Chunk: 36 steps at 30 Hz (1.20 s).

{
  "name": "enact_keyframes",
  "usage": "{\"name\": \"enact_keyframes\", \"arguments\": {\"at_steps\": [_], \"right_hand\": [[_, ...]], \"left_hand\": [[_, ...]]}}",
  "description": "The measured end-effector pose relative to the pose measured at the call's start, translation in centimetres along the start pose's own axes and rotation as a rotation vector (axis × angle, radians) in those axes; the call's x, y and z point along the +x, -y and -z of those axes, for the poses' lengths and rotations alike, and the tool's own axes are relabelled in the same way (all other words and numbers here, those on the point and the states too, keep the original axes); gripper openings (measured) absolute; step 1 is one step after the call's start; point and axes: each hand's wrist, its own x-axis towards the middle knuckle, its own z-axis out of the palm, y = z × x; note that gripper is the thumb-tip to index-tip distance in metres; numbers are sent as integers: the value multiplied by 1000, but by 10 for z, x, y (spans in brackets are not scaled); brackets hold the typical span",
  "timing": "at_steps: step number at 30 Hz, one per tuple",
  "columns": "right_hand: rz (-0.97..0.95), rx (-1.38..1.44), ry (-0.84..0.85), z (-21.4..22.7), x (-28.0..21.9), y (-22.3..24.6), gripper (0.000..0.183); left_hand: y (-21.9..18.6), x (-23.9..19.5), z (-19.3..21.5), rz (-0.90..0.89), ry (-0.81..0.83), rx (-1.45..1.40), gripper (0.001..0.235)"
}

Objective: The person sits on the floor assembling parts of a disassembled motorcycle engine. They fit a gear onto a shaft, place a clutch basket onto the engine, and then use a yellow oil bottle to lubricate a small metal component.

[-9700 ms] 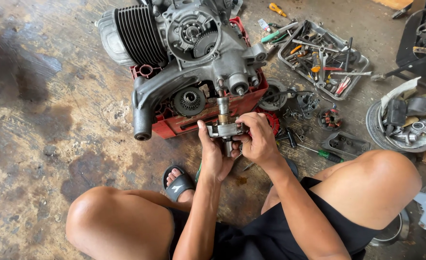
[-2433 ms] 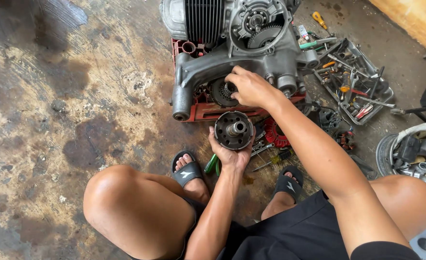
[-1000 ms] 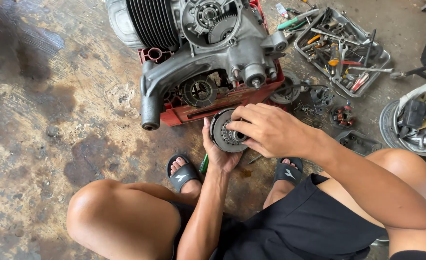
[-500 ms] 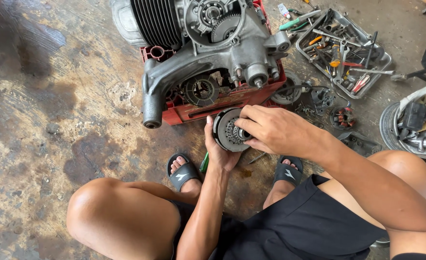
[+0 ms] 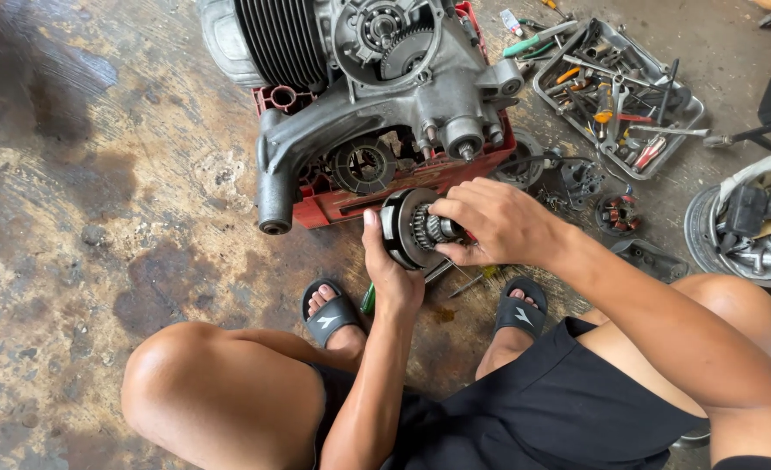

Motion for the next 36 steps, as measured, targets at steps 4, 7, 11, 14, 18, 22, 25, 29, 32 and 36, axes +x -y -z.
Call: {"name": "enact_keyframes", "arguments": {"at_steps": [4, 7, 11, 14, 18, 22, 25, 29, 32, 36], "right_hand": [[23, 6, -174, -43, -19, -13, 47], [-31, 53, -275, -57, -26, -11, 44], [-275, 176, -401, -65, -28, 5, 39], [-433, 243, -464, -66, -17, 24, 36], [-188, 147, -433, -72, -25, 1, 40], [-240, 176, -366, -42, 0, 23, 41], [-377, 223, -355, -32, 10, 35, 39], [-313, 224, -296, -17, 19, 43, 38], [-318, 253, -301, -10, 22, 46, 37], [-343, 277, -293, -7, 21, 52, 39]], "left_hand": [[-2, -17, -20, -164, -77, 26, 31], [15, -12, 2, -269, -106, 158, 36], [24, -9, 16, -478, -6, 367, 50], [21, -7, 21, -554, 46, 446, 53], [12, -18, -3, -330, -66, 238, 44], [-2, -29, -22, -289, -61, 321, 48], [-9, -31, -27, -351, -20, 384, 42], [-14, -38, -33, -305, 41, 244, 37], [-11, -35, -32, -278, 109, 162, 38], [-11, -31, -27, -192, 155, -33, 45]]}}
